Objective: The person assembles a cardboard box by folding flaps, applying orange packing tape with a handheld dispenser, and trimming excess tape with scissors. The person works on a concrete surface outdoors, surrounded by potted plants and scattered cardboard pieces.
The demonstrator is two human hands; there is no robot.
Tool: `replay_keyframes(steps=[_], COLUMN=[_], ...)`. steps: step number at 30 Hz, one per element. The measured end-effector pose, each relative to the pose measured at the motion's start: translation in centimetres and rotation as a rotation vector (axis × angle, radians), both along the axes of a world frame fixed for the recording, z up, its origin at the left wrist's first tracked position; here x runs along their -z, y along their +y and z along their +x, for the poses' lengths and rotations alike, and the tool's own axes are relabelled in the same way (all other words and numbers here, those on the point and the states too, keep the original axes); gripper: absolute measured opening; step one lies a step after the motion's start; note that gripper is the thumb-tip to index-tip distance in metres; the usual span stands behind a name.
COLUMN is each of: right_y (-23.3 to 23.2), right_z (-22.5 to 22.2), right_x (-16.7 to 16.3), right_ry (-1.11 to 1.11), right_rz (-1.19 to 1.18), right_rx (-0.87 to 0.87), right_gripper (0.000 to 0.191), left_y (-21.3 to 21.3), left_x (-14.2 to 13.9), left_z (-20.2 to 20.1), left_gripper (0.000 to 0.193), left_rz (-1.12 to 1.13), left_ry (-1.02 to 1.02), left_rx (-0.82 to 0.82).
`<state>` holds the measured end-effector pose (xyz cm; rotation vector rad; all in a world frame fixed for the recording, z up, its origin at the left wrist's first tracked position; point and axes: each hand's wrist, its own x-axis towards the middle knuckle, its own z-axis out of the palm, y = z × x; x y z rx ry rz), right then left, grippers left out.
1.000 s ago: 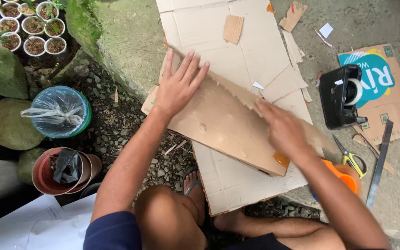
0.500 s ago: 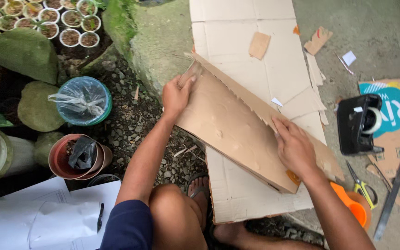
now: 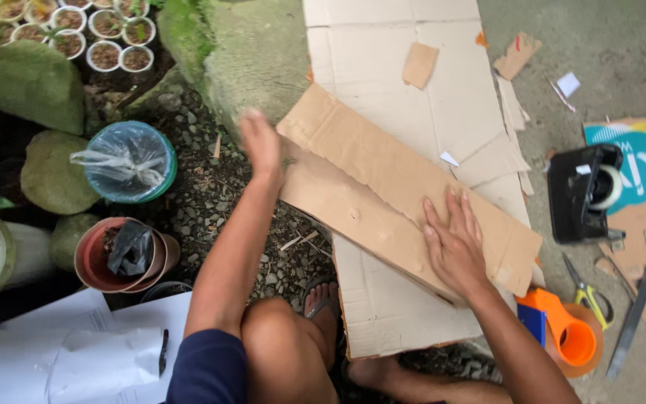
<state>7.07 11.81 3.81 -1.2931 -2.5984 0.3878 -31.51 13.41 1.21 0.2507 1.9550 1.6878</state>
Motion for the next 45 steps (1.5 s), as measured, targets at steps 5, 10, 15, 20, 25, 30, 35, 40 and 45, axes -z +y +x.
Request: replay_keyframes(steps=[5,10,15,20,25,30,35,40,45], right_y=[-0.3,0.2,3.5,4.4,5.0,6.7,4.3,-2.3,-6.1], right_z=[0.1,0.9,2.8,3.9,5.4,5.9,6.2,10.0,13.6], right_x=[0.2,-0.4,-1.6,-2.1,-2.7,-3.3,-5.1,-6.7,-6.8], right_ry=[-0.002,0.116,0.029,-0.129,-0.131,-0.217,-0.189,0.081,0.464], right_rz=[0.042,-0.041,-0.077,-0.196,-0.195,-0.296,-0.338,-0.232,-0.268], right_rx=[0.03,0.049,0.247,0.33,0.308,0.296,0.32,0.27,0.257], right_gripper=[0.045,0.043,0.111,0.126,0.116,0.113,0.113,0.101,0.111], left_y=[0.3,3.7,3.3,3.2,-5.7,-16.9,-16.1,-17.0,-17.8], left_x=[-1.7,-1.2,-0.3,-0.7,-0.5,1.8,2.9,1.9,-0.3], left_z=[4.1,13.1,15.3,15.8,19.8,30.2,37.0,37.2,33.9], left_gripper=[0.048,0.078,0.084,0.082,0.023,0.066,0.109,0.124,0.118], left_rz=[0.358,-0.018,-0.28,-0.166,0.302,-0.225,-0.058,0.034,0.383], left_ry=[0.892,1.447,1.323,1.435,1.134,-0.441,-0.562,-0.535,0.084], left_rx=[0.252,0.908,1.161,0.976,0.684,0.6,0.372,0.138,0.372])
